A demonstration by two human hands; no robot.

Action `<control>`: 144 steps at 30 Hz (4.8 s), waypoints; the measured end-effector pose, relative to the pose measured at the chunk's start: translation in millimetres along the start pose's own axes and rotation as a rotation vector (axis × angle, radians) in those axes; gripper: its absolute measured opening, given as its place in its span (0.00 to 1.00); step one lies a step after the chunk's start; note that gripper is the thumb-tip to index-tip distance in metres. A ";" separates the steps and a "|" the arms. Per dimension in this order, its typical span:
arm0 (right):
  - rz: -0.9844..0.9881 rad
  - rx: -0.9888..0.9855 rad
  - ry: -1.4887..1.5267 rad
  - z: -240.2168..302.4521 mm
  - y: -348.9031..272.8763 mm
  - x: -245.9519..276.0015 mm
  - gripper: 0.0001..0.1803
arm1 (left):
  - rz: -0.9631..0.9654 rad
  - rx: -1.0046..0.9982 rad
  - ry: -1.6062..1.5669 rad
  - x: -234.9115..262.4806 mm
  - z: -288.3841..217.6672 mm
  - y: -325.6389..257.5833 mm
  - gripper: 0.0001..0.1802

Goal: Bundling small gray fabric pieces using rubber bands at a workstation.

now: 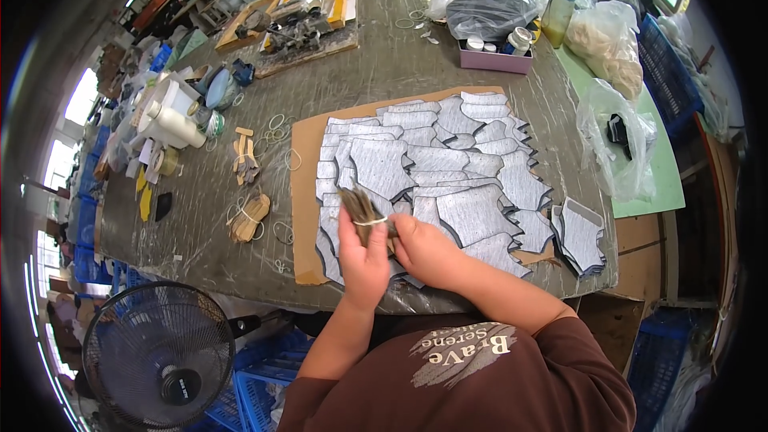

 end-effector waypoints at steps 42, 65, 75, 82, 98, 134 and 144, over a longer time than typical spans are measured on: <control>-0.210 -0.017 0.368 16.7 -6.9 -16.2 0.06 | 0.278 0.405 -0.525 49.6 9.7 -22.6 0.17; 0.052 0.362 0.024 12.4 -55.2 -1.6 0.26 | 0.653 -0.570 0.953 78.4 -8.1 -50.0 0.31; -0.025 0.385 -0.479 -13.1 -87.9 -40.0 0.21 | 0.604 -0.565 0.836 56.3 9.4 -59.5 0.12; -0.032 0.423 -0.662 -9.4 -86.2 -36.7 0.21 | 0.448 -0.573 0.828 67.2 23.1 -71.0 0.22; 0.136 0.446 -0.551 -5.6 -88.5 -36.4 0.25 | -0.104 -0.024 -0.257 60.0 47.2 -94.5 0.26; -0.334 -0.200 0.038 3.8 -110.8 87.5 0.07 | 0.774 0.042 0.284 -39.3 -12.4 -62.3 0.22; -0.183 -0.441 0.437 -6.2 -108.6 89.7 0.03 | 0.812 0.230 0.101 -41.2 -11.4 -64.1 0.20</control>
Point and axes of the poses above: each hand's wrist, its own y-axis towards the middle knuckle, its own x-axis out of the back of the hand, z = x × y, the point moved 1 cm from there along y, towards the middle knuckle, and after that the axes turned 9 degrees about -z, right-handed, at the moved point
